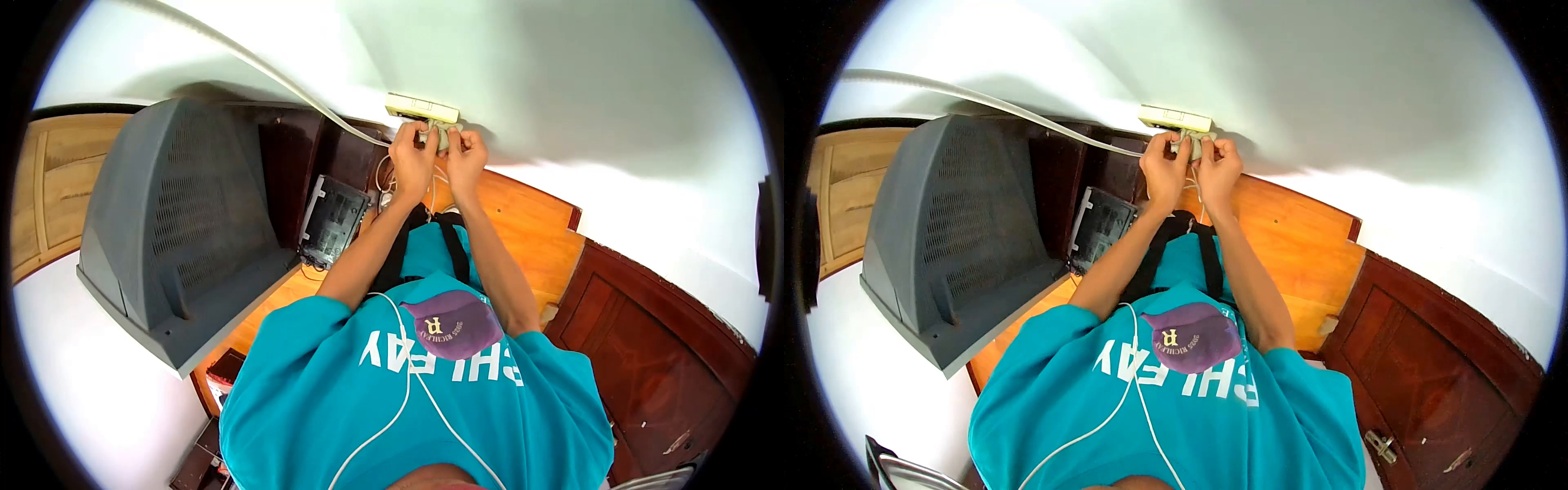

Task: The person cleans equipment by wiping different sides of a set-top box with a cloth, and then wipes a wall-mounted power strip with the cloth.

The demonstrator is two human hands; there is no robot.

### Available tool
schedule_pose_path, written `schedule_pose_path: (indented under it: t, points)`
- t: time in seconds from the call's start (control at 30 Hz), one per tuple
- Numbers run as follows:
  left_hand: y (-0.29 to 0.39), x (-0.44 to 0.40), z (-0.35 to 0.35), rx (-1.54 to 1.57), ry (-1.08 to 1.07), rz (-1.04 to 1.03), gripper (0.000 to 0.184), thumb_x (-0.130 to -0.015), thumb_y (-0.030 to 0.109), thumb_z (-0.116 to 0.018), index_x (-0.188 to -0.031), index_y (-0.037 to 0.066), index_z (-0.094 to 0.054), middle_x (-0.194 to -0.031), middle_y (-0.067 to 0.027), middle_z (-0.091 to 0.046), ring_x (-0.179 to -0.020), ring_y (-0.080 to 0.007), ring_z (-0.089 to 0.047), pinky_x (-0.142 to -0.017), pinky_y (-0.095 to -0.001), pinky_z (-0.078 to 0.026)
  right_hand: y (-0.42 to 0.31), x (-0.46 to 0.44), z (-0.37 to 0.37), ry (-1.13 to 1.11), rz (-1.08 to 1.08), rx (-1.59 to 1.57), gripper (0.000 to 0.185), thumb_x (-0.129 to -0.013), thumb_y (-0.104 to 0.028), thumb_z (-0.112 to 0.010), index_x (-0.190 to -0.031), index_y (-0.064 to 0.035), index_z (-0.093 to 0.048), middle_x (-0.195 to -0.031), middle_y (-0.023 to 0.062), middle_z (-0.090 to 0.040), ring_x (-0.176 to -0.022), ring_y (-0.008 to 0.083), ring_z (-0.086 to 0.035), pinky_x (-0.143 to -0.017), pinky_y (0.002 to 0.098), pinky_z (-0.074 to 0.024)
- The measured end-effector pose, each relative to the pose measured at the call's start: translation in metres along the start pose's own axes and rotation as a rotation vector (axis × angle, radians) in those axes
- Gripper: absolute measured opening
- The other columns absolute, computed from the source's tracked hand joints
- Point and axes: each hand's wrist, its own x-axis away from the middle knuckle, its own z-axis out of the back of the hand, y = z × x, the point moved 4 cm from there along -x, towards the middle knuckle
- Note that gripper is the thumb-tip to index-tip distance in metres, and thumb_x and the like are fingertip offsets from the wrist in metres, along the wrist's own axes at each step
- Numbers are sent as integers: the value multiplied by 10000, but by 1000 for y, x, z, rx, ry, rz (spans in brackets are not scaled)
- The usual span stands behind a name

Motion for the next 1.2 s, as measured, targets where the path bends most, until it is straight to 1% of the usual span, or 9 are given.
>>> schedule_pose_path:
  t: [0.17,0.23,0.43,0.67,0.83,0.97,1.03,1.13,1.2]
  points:
    - [1,1,2,-34,-6,-84,162,-900,61,-758,-954,-50,-653,-910,-157,-673,-760,-287,-672,-672,-403,-523,7,0,0,-3,-60,2,201,-994,-51,-689,-847,15,-569,-678,65,-629,-510,116,-604,-448,280,-442]
    - [13,-1,7,19,-24,59,157,-904,60,-758,-959,-48,-658,-914,-162,-674,-772,-292,-673,-679,-404,-525,-3,2,-3,-18,-9,-63,212,-999,-59,-689,-843,15,-567,-689,68,-641,-506,111,-600,-440,280,-435]
    - [4,-5,7,-12,-9,-46,162,-904,64,-764,-971,-45,-664,-909,-155,-677,-756,-278,-667,-667,-383,-520,8,0,-5,-37,26,-85,232,-1006,-66,-688,-833,10,-554,-685,73,-635,-509,109,-600,-442,275,-441]
    - [-3,-5,5,-6,-20,34,181,-894,71,-776,-961,-49,-659,-902,-163,-680,-749,-276,-666,-662,-380,-518,12,-3,-5,-54,49,-72,238,-1011,-74,-683,-829,5,-551,-684,70,-632,-519,105,-596,-448,275,-459]
    - [-8,2,7,-12,-39,-27,186,-888,68,-779,-962,-51,-656,-909,-169,-684,-756,-287,-671,-680,-381,-525,15,-3,0,-22,-84,-5,231,-1012,-74,-679,-833,2,-553,-685,63,-626,-526,101,-583,-451,274,-469]
    - [8,-6,13,12,-5,-70,190,-884,66,-782,-974,-49,-660,-917,-175,-691,-767,-301,-676,-696,-385,-528,-10,4,-6,-34,23,-102,225,-1010,-70,-679,-832,2,-561,-670,61,-616,-522,102,-584,-449,264,-463]
    - [4,-9,10,33,-13,-29,185,-884,62,-780,-975,-49,-664,-915,-170,-690,-770,-292,-677,-694,-386,-527,-11,2,-8,-15,15,-102,215,-1007,-63,-678,-833,2,-571,-649,55,-602,-520,103,-587,-453,258,-454]
    - [4,-9,17,18,-2,-76,178,-887,63,-778,-972,-49,-670,-908,-163,-686,-733,-272,-675,-660,-372,-528,-6,3,-11,4,-62,-121,195,-1002,-58,-683,-844,11,-592,-657,63,-618,-513,109,-589,-455,266,-446]
    - [1,-16,25,-20,92,-29,183,-895,107,-798,-961,-34,-702,-813,-106,-700,-632,-140,-621,-573,-316,-505,2,3,-29,4,-103,-154,194,-1000,-63,-686,-846,17,-601,-668,68,-631,-510,111,-588,-454,270,-443]
